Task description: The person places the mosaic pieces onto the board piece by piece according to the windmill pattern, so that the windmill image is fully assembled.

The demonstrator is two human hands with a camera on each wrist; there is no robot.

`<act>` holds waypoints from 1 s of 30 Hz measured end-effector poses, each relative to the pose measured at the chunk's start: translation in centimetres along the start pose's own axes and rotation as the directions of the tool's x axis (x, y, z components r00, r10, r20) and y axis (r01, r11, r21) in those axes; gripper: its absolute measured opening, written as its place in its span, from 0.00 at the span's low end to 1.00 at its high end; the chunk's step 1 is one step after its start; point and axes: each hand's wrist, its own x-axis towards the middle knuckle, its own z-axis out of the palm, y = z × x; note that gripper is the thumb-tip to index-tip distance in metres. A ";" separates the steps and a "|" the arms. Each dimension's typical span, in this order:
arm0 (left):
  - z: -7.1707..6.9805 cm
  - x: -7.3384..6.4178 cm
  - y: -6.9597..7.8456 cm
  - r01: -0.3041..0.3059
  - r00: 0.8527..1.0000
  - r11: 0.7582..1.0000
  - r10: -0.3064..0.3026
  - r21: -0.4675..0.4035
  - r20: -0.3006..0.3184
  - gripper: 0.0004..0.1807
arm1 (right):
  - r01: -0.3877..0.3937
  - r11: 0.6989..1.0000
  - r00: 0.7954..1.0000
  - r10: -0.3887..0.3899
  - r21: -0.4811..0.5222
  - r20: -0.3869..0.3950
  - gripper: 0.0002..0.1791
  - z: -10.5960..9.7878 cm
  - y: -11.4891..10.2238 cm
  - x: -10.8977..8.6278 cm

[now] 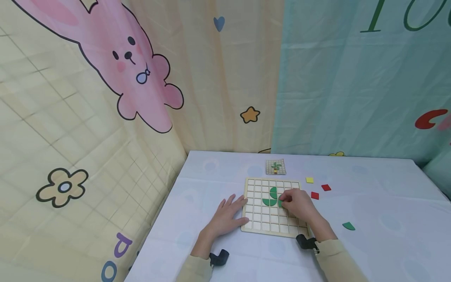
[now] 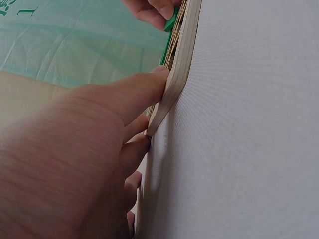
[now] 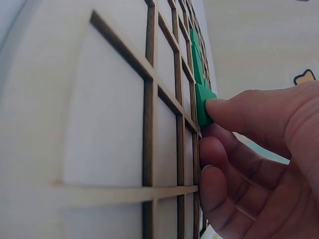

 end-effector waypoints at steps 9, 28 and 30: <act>0.0 0.0 0.0 0.001 1.000 1.000 -0.001 -0.001 -0.003 0.38 | -0.027 0.999 0.999 0.027 -0.026 -0.020 0.01 0.3 -0.2 -0.1; 0.1 0.0 -0.2 -0.008 1.000 1.000 0.008 -0.001 -0.005 0.38 | -0.043 0.999 0.998 0.043 0.000 -0.046 0.06 -0.1 0.1 -0.6; 0.1 -0.1 -0.2 -0.008 1.000 1.000 0.008 -0.007 -0.001 0.38 | -0.047 0.999 0.998 0.048 0.009 -0.034 0.08 -0.3 0.2 -0.8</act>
